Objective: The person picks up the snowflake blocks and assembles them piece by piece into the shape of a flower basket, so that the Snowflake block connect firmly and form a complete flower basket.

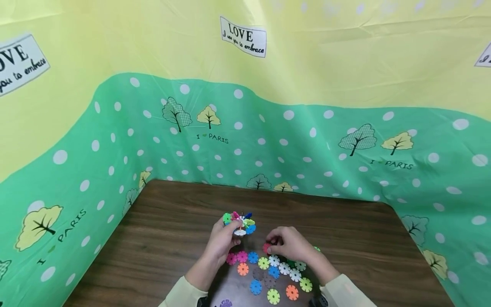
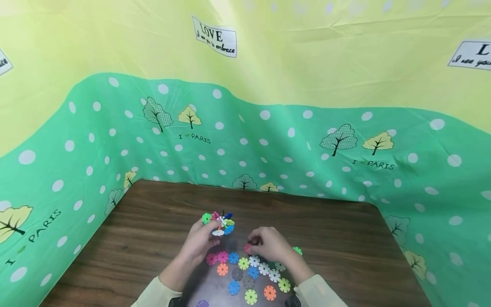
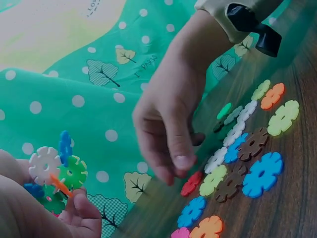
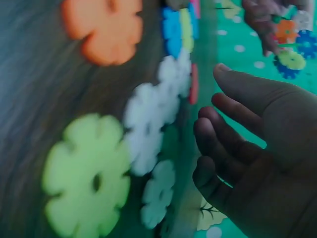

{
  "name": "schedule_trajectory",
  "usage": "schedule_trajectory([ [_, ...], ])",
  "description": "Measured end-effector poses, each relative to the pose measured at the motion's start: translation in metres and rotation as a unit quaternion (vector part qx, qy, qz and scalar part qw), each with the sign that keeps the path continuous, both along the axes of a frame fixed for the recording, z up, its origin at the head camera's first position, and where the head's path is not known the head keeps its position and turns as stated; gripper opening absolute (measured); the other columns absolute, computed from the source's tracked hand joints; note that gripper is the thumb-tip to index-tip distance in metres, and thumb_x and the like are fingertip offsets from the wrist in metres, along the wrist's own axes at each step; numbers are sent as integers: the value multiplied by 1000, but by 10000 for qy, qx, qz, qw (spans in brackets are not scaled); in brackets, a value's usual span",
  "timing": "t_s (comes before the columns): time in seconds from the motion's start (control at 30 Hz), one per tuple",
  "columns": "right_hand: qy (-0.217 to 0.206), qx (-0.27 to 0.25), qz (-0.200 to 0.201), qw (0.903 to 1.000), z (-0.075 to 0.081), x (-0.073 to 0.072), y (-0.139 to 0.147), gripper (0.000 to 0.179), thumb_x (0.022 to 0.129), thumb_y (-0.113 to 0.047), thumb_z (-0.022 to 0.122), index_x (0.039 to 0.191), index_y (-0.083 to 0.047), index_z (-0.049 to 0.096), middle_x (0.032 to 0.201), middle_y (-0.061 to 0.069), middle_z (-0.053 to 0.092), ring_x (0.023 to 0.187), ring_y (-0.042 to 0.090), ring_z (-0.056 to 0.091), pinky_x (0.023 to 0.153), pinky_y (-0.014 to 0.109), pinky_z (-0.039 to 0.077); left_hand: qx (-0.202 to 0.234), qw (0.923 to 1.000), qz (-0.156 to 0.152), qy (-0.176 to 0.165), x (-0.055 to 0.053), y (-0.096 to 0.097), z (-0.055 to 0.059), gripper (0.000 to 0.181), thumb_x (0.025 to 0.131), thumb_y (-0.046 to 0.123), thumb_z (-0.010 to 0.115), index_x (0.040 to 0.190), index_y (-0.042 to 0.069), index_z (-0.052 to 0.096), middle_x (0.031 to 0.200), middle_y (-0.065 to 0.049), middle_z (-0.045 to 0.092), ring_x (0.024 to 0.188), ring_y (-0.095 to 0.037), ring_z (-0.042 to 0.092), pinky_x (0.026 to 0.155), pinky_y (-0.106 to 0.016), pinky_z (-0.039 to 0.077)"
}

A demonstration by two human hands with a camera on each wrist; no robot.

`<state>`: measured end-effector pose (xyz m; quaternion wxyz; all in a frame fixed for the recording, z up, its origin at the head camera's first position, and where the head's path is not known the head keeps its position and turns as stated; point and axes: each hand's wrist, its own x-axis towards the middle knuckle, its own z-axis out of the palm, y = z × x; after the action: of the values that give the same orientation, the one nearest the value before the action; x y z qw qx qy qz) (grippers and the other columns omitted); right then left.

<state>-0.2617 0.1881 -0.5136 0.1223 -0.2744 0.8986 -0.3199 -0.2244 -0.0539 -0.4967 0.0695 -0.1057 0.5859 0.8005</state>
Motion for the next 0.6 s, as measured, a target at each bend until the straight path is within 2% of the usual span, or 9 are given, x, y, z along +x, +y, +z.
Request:
schedule_trajectory([
  [0.1, 112, 254, 20, 9996, -5, 0, 0, 20, 88, -23, 82, 104, -12, 78, 90, -5, 66, 77, 6, 58, 64, 24, 51, 12, 10000, 2, -45, 1, -1, 0, 34, 95, 21, 68, 118, 0, 53, 86, -3, 60, 75, -14, 55, 64, -27, 51],
  [0.23, 323, 477, -32, 9983, -7, 1, -2, 19, 87, -23, 82, 103, -12, 79, 90, -5, 65, 77, 7, 58, 64, 25, 50, 0, 10000, -54, -62, 1, -1, 1, 31, 96, 22, 67, 115, 2, 54, 85, -3, 60, 74, -14, 55, 64, -27, 51],
  [0.37, 377, 546, -88, 9978, -7, 2, -5, 17, 86, -18, 83, 101, -12, 78, 88, -4, 63, 76, 8, 55, 63, 25, 49, -26, 9998, -157, -108, 2, -1, 2, 37, 97, 24, 67, 122, 0, 54, 96, -7, 62, 82, -17, 59, 68, -32, 57],
  [0.47, 408, 522, -125, 9977, -6, 3, -5, 14, 85, -15, 83, 97, -14, 76, 86, -4, 62, 75, 8, 54, 63, 25, 48, 104, 9995, -280, -43, 3, -1, 3, 44, 98, 24, 66, 130, -3, 52, 108, -13, 64, 89, -20, 65, 77, -41, 62],
  [0.6, 399, 417, -158, 9982, -7, 2, -6, 14, 85, -12, 82, 92, -17, 72, 82, -7, 62, 73, 8, 54, 63, 25, 47, 322, 9985, -446, 86, 4, -2, 2, 48, 99, 22, 65, 135, -5, 49, 113, -17, 65, 92, -22, 69, 85, -51, 61],
])
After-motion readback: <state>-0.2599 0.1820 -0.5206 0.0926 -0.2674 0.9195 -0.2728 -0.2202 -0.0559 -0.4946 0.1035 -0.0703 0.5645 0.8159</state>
